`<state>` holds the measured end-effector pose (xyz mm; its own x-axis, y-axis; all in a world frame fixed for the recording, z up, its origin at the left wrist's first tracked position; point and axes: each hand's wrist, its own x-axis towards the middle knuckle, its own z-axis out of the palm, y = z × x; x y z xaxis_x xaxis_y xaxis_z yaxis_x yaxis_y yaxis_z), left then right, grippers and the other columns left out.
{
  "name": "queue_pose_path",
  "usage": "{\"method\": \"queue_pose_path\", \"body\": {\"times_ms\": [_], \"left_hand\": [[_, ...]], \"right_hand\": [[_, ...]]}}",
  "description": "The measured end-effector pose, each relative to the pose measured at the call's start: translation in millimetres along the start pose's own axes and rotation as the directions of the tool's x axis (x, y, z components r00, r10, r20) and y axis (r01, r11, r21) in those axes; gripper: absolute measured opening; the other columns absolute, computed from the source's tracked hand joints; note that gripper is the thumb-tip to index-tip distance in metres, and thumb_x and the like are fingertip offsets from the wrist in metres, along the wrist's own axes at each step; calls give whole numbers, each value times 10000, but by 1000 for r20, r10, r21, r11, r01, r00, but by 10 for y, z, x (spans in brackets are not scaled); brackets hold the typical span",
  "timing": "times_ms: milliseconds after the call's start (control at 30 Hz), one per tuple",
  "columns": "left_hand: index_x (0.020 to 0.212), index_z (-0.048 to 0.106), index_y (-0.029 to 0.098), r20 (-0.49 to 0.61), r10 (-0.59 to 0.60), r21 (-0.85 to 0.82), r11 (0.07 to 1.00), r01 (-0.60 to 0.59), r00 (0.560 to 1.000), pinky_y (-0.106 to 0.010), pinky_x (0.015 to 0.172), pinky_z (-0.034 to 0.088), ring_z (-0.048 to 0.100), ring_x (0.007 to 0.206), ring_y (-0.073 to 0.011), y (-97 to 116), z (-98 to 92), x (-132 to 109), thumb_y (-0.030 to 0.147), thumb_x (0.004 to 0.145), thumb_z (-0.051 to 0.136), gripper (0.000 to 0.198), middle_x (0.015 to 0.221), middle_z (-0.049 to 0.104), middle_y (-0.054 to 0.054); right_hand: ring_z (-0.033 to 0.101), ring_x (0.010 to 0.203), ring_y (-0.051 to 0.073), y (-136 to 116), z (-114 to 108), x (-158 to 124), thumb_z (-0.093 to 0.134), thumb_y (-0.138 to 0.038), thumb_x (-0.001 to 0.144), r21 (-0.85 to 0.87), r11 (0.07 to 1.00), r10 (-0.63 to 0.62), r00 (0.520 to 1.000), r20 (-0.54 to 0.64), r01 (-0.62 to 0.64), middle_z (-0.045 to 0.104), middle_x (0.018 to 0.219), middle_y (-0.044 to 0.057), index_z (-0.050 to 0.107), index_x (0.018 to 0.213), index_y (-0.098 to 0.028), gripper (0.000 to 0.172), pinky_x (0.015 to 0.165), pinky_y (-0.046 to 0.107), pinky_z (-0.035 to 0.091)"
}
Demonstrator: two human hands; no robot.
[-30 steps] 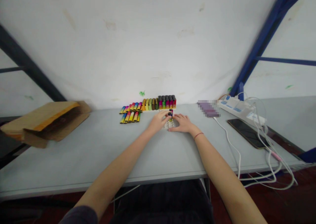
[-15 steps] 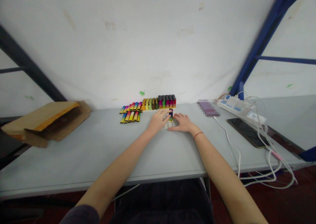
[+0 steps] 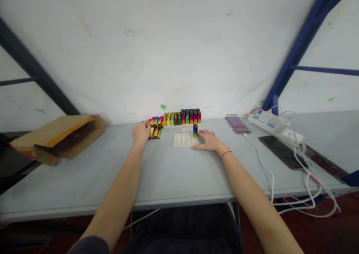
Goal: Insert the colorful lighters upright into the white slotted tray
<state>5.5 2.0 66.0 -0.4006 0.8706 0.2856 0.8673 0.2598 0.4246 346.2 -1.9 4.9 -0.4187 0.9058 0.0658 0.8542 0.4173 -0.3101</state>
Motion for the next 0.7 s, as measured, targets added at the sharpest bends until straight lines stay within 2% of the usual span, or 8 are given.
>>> {"method": "queue_pose_path", "body": {"times_ms": [100, 167, 233, 433, 600, 633, 700], "left_hand": [[1353, 745, 189, 116, -171, 42, 985, 168, 978, -444, 996, 527, 655, 1291, -380, -332, -64, 146, 378, 1038, 473, 457, 1376, 717, -203], [1356, 747, 200, 207, -212, 54, 977, 206, 955, -443, 999, 530, 659, 1302, -384, -462, -63, 204, 465, 1022, 510, 488, 1379, 724, -193], [1342, 758, 209, 251, -216, 68, 976, 205, 944, -436, 993, 536, 661, 1310, -385, -530, -46, 249, 485, 1001, 547, 487, 1384, 726, -184], [1217, 815, 211, 234, -184, 81, 982, 170, 955, -385, 893, 571, 728, 1207, -367, -636, -1, 367, 369, 908, 640, 388, 1262, 786, -174], [996, 816, 157, 246, -160, 83, 986, 143, 956, -427, 907, 570, 740, 1148, -411, -666, 9, 383, 278, 864, 647, 246, 1103, 806, -236], [974, 798, 146, 218, -158, 65, 987, 147, 963, -449, 921, 568, 733, 1153, -426, -650, 3, 378, 255, 866, 632, 227, 1079, 801, -256], [1011, 747, 121, 87, -158, -30, 986, 161, 984, -484, 958, 555, 708, 1192, -437, -587, -25, 367, 214, 881, 586, 227, 1108, 777, -292]], "right_hand": [[398, 1539, 435, -1, 0, 0, 672, -841, 786, 3, 1000, 1, 1000, 5, -1, 480, 1643, 209, 541, 1545, -178, 1016, 1263, 607, 284], [397, 1540, 434, 1, -1, -1, 675, -844, 782, 5, 1000, 6, 1000, 4, -6, 479, 1645, 205, 543, 1545, -182, 1019, 1267, 597, 284], [398, 1540, 434, 6, 0, 0, 676, -850, 778, 7, 1000, 7, 1000, 4, -7, 475, 1649, 202, 544, 1547, -188, 1022, 1268, 594, 280], [398, 1538, 438, 40, 22, 11, 678, -860, 769, 16, 1000, -2, 1000, 0, 2, 478, 1649, 198, 540, 1551, -210, 1026, 1262, 611, 274], [398, 1537, 437, 38, 25, 11, 664, -875, 768, 17, 1000, -2, 1000, -5, 2, 481, 1644, 198, 539, 1551, -208, 1037, 1259, 607, 275], [396, 1538, 435, 29, 18, 7, 663, -874, 770, 17, 1000, -3, 1000, -3, 4, 478, 1646, 198, 538, 1551, -206, 1035, 1259, 605, 275], [392, 1540, 433, 9, 2, 0, 659, -871, 776, 19, 1000, -10, 1000, 0, 10, 472, 1650, 200, 535, 1552, -200, 1033, 1259, 608, 272]]}}
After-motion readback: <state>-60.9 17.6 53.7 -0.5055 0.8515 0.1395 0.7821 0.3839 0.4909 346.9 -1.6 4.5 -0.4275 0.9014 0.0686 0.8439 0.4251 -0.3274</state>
